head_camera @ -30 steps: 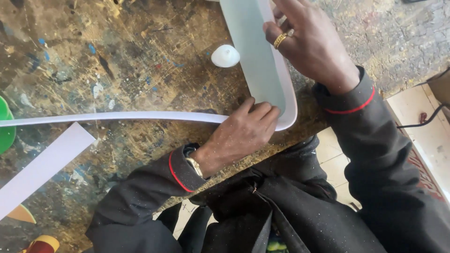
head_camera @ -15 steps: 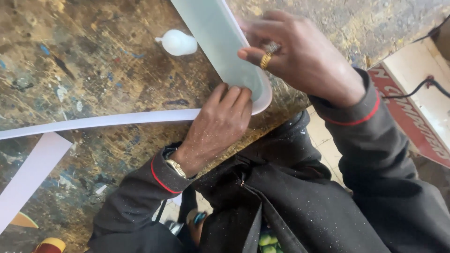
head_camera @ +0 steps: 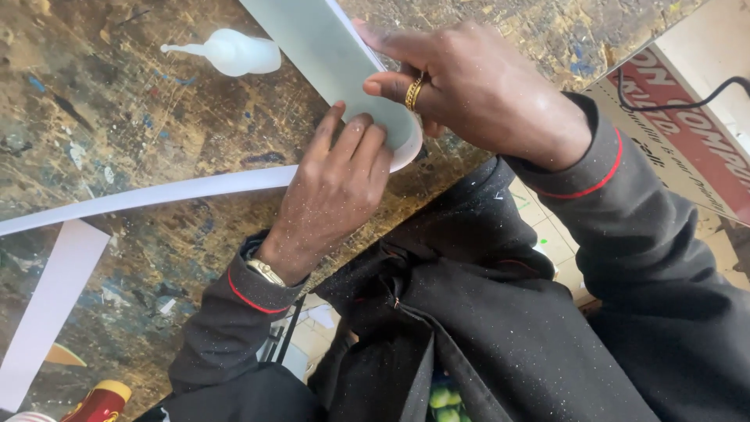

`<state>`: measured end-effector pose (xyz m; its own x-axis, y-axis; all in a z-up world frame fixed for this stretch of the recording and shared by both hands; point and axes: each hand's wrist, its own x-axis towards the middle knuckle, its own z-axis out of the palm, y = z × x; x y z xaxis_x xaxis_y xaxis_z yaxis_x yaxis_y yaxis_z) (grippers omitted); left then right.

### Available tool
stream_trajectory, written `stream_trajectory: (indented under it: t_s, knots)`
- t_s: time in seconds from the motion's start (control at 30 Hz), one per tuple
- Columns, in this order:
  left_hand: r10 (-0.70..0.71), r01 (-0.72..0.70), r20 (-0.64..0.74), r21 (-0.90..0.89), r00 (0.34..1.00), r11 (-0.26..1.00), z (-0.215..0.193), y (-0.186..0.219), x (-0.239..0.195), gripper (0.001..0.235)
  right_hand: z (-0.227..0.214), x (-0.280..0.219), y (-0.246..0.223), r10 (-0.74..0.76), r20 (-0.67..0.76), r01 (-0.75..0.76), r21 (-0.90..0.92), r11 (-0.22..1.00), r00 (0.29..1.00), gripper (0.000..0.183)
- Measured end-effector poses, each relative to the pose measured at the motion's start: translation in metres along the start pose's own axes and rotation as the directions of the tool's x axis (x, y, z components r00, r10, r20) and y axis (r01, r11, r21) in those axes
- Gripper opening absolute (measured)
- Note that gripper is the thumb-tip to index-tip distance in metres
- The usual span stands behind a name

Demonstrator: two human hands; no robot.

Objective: Assembling a channel letter by gluing a white plastic return strip to the base component.

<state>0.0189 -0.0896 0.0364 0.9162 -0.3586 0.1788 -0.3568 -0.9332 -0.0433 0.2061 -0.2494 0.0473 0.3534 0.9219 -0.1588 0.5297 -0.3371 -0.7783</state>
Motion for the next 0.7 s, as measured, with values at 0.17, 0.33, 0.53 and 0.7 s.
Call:
stream_trajectory:
  t_s: [0.17,0.33,0.53,0.7]
  knots:
    - [0.008,-0.009,0.052,0.022,0.999,1.000,0.0004,0.0012,0.0000,0.010,0.0014,-0.0005,-0.0064,0.023,0.005,-0.024,0.069,0.997,1.000,0.036]
    - [-0.007,0.002,0.070,0.068,0.997,0.998,-0.0050,0.0026,0.0043,0.013,0.0010,-0.0003,-0.0052,0.018,0.027,-0.021,0.087,0.996,0.999,0.039]
    - [0.003,-0.012,0.087,0.105,0.996,0.994,-0.0049,0.0020,0.0039,0.011,0.0029,-0.0009,-0.0016,0.016,0.030,-0.018,0.088,0.996,0.999,0.033]
    - [-0.003,0.000,0.069,0.048,0.998,0.999,-0.0011,0.0017,0.0033,0.010,-0.0020,0.0013,-0.0045,0.036,0.043,-0.041,0.138,0.990,0.998,0.030]
